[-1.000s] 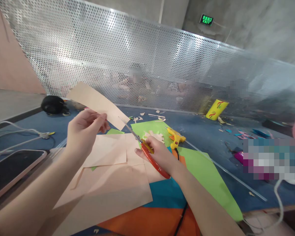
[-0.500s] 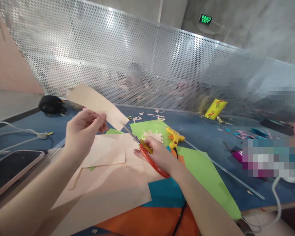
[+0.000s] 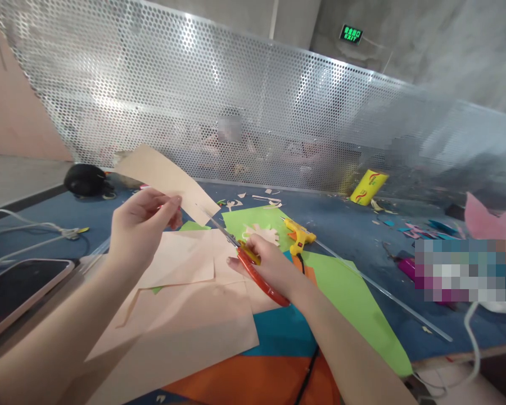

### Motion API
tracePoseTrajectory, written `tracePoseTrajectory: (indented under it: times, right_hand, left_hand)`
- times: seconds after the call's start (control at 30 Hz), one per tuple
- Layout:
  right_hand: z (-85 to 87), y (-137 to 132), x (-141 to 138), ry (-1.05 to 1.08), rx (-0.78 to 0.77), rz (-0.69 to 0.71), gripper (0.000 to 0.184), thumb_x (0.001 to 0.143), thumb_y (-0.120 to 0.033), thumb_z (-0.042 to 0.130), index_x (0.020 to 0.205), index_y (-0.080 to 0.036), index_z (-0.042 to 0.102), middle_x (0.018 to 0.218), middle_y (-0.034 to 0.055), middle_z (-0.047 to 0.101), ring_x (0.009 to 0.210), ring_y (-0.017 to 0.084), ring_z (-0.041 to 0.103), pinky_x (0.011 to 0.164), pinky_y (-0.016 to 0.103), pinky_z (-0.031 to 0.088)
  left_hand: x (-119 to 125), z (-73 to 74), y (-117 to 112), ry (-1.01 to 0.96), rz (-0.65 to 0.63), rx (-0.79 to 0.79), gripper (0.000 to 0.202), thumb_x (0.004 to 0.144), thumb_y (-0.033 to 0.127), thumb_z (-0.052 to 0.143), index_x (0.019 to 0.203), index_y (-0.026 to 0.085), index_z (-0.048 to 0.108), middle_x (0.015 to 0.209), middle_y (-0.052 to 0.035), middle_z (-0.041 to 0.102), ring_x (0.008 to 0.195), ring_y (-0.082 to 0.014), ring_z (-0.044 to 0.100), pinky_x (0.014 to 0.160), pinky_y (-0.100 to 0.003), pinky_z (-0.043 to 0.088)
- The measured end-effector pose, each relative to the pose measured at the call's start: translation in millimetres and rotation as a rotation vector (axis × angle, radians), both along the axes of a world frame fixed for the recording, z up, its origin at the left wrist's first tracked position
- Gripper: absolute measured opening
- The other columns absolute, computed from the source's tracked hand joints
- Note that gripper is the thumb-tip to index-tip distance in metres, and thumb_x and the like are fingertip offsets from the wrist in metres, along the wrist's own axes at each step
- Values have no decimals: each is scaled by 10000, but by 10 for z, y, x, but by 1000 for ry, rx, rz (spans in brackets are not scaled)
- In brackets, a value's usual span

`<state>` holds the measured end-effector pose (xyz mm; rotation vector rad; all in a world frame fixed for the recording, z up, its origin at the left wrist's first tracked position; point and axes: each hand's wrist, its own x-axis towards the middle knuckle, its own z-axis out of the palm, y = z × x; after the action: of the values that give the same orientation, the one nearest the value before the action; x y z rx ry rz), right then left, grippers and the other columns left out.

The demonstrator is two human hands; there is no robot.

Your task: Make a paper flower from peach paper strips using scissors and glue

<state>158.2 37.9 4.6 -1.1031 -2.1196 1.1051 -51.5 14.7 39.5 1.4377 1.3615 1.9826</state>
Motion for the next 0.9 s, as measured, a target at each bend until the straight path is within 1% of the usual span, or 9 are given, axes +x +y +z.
tracePoseTrajectory:
  times: [0.13,0.33,0.47,0.7,0.9]
  right_hand:
    - [26,-21,-7,1,8,-4,278,741,-381,561,699,-207,348,649,-42,423,533,88,377,478,211,308]
    - [16,-12,2,8,-2,0,272,746,-371,561,699,-207,348,633,-51,403,523,83,364,473,207,298]
    - [-1,5,6,5,8,10,279,742,-369,568,704,-208,344,646,-50,414,547,89,378,494,211,314]
    - [-8,7,20,6,18,21,279,754,-387,558,708,-209,347,662,-41,426,575,99,404,517,223,329]
    - [14,-8,5,-2,6,-6,300,742,-400,565,695,-206,342,636,-47,405,548,93,379,495,217,308]
  left_hand:
    - [-1,-7,2,6,1,10,141,715,206,578,604,207,492,502,47,502,432,-84,478,431,-222,387]
    - [-24,-42,18,37,-7,24,144,733,220,566,607,210,497,481,46,504,436,-88,473,445,-224,381]
    - [-19,-33,23,8,-13,23,141,718,207,577,605,209,493,493,45,505,432,-87,474,432,-224,377]
    - [-17,-30,22,13,-10,26,141,720,220,576,609,213,488,513,43,506,437,-89,478,432,-224,382]
    - [-22,-36,22,34,-5,9,142,723,227,574,607,216,493,492,45,507,431,-92,476,437,-227,384]
